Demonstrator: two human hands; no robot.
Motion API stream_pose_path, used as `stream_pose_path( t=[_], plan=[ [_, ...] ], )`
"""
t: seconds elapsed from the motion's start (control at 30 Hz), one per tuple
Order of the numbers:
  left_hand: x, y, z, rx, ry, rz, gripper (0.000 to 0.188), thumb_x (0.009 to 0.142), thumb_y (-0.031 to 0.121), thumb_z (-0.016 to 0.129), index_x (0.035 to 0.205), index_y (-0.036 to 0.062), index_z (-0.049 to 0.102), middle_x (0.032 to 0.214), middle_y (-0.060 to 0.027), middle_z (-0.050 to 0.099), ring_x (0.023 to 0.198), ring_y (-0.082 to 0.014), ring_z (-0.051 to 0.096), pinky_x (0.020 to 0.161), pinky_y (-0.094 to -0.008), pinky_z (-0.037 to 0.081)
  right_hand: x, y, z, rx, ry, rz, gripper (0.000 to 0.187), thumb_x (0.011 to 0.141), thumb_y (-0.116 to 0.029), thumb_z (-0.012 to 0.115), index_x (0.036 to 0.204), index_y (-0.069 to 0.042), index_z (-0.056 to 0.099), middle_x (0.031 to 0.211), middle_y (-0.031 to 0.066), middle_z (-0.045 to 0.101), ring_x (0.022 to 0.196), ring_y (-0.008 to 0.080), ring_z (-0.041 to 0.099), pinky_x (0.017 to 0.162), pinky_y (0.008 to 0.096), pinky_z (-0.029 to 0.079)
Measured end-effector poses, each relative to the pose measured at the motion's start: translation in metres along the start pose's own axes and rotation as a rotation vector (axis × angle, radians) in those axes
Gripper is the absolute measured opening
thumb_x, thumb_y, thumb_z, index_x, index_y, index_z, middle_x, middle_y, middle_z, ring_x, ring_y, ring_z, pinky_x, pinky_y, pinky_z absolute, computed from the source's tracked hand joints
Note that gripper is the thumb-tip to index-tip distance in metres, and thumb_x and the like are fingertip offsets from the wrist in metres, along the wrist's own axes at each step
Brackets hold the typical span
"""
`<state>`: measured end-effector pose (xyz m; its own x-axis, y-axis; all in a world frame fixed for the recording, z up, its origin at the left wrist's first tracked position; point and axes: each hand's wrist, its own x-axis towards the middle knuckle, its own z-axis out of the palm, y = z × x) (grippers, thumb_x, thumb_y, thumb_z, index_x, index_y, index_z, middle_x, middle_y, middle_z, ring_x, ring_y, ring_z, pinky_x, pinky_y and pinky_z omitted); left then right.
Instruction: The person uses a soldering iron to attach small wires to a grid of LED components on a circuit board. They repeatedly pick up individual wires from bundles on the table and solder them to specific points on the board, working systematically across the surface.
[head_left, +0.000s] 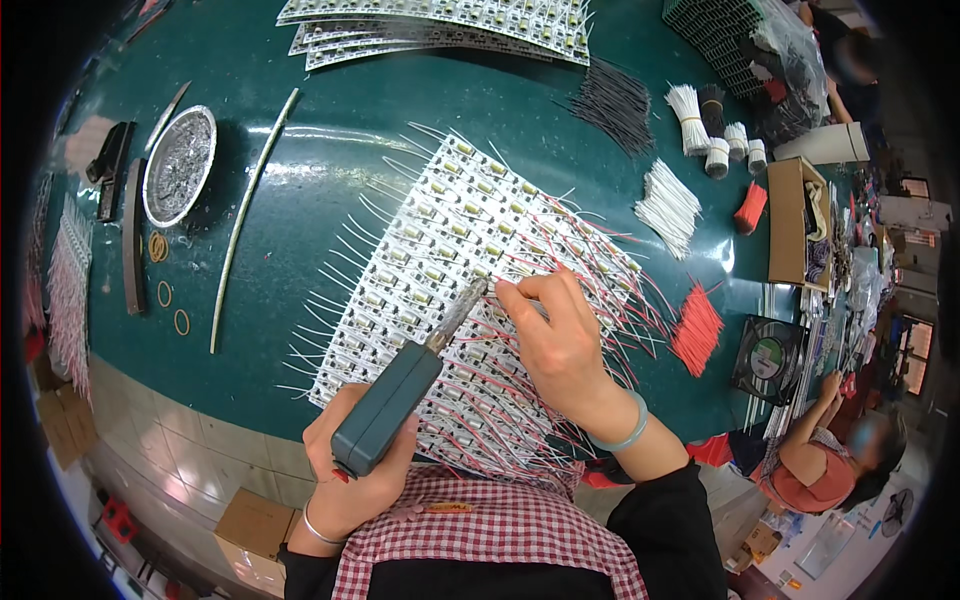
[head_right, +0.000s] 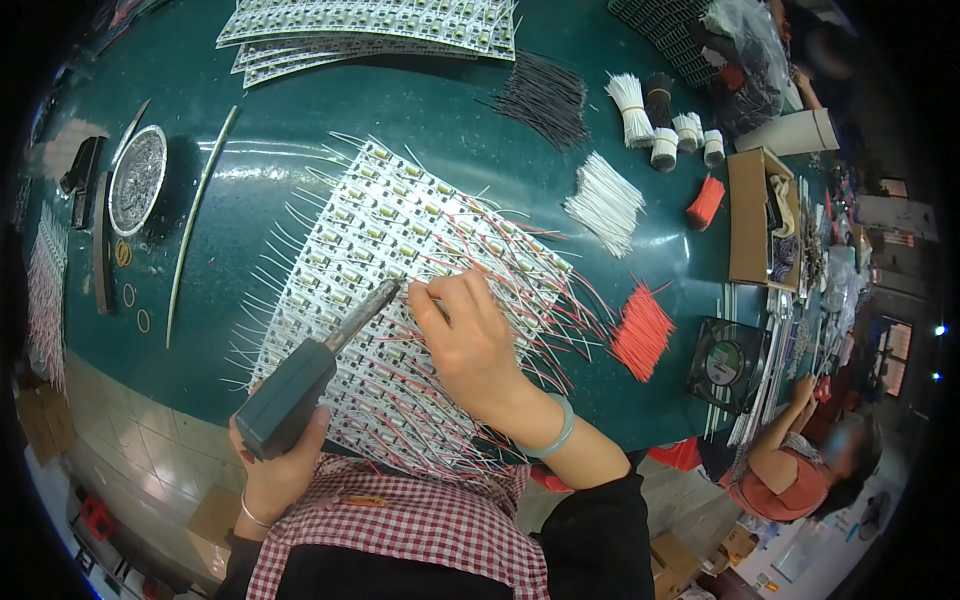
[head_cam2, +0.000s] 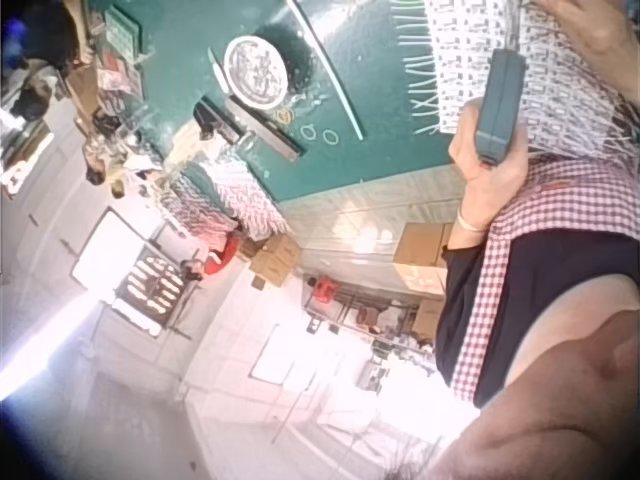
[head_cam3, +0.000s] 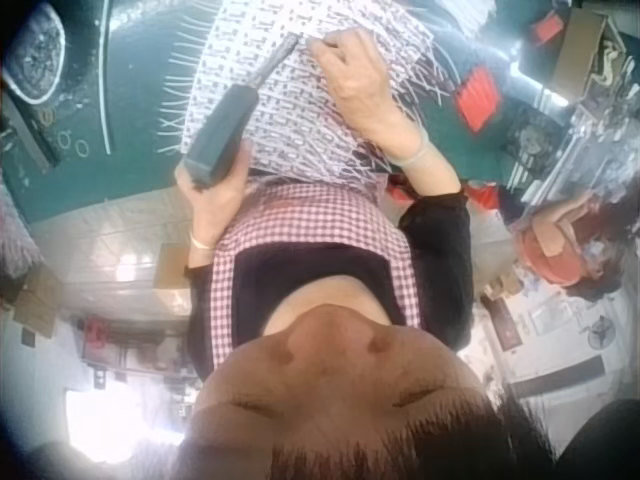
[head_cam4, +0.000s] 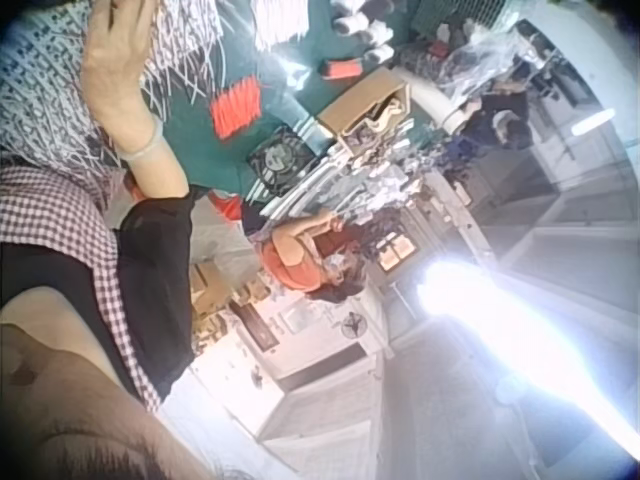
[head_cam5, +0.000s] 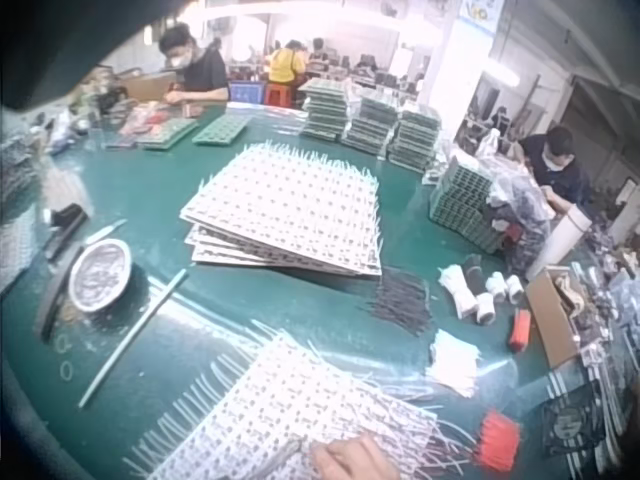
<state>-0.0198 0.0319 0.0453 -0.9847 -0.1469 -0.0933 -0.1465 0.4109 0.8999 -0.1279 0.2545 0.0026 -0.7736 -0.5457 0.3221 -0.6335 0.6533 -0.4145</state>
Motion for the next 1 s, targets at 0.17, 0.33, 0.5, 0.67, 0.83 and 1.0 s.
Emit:
stream_pose_path(
  t=[0.17, 0.33, 0.5, 0.67, 0.83, 1.0],
  plan=[
    [0.0, -0.001, 0.0, 0.0, 0.003, -0.001, 0.017, 0.077, -0.004, 0.076, 0.091, -0.0038, 0.067, 0.079, -0.0082, 0.065, 0.064, -0.0105, 0.059, 0.058, -0.0256, 0.047, 0.0, -0.001, 0.0, -0.017, -0.011, 0.003, 0.036, 0.075, 0.002, 0.065, 0.112, 0.006, 0.066, 0.098, 0.0117, 0.057, 0.088, 0.0292, 0.057, 0.07, 0.0368, 0.05],
    [-0.001, 0.001, -0.001, 0.013, 0.025, -0.008, 0.017, 0.077, -0.003, 0.077, 0.092, -0.0039, 0.07, 0.081, -0.0082, 0.066, 0.063, -0.0128, 0.061, 0.058, -0.0266, 0.048, 0.0, -0.002, 0.0, -0.023, -0.009, -0.001, 0.037, 0.075, 0.002, 0.064, 0.112, 0.006, 0.066, 0.098, 0.012, 0.057, 0.088, 0.0294, 0.057, 0.07, 0.0369, 0.05],
    [-0.005, 0.001, -0.007, 0.052, 0.011, 0.004, 0.022, 0.077, -0.002, 0.078, 0.098, -0.0057, 0.072, 0.088, -0.0111, 0.068, 0.068, -0.0162, 0.065, 0.061, -0.0274, 0.051, 0.001, -0.003, 0.0, -0.013, 0.003, 0.002, 0.037, 0.075, 0.003, 0.065, 0.112, 0.006, 0.066, 0.099, 0.0123, 0.057, 0.087, 0.0294, 0.057, 0.069, 0.0369, 0.05],
    [-0.006, 0.001, -0.007, 0.035, 0.027, 0.009, 0.025, 0.078, -0.001, 0.078, 0.102, -0.0068, 0.072, 0.094, -0.0148, 0.07, 0.074, -0.0179, 0.068, 0.066, -0.0274, 0.054, 0.0, -0.003, 0.001, -0.013, 0.002, 0.01, 0.035, 0.076, 0.003, 0.065, 0.111, 0.006, 0.066, 0.098, 0.0122, 0.057, 0.087, 0.0293, 0.057, 0.069, 0.0363, 0.05],
    [-0.007, 0.002, -0.007, 0.003, 0.04, 0.008, 0.027, 0.077, -0.002, 0.078, 0.103, -0.0077, 0.071, 0.095, -0.0151, 0.071, 0.075, -0.0178, 0.069, 0.066, -0.0279, 0.054, 0.001, -0.005, -0.001, -0.027, 0.026, 0.022, 0.035, 0.075, 0.002, 0.067, 0.109, 0.005, 0.066, 0.096, 0.0111, 0.059, 0.086, 0.0291, 0.058, 0.068, 0.0365, 0.05],
    [-0.01, -0.001, -0.013, 0.024, 0.05, -0.029, 0.028, 0.077, -0.003, 0.077, 0.104, -0.0081, 0.071, 0.095, -0.0152, 0.071, 0.075, -0.0178, 0.069, 0.066, -0.0282, 0.054, -0.003, -0.013, -0.02, -0.015, 0.115, -0.027, 0.039, 0.071, 0.002, 0.07, 0.109, 0.006, 0.067, 0.094, 0.0114, 0.061, 0.082, 0.0279, 0.058, 0.065, 0.0367, 0.05]
  ],
)
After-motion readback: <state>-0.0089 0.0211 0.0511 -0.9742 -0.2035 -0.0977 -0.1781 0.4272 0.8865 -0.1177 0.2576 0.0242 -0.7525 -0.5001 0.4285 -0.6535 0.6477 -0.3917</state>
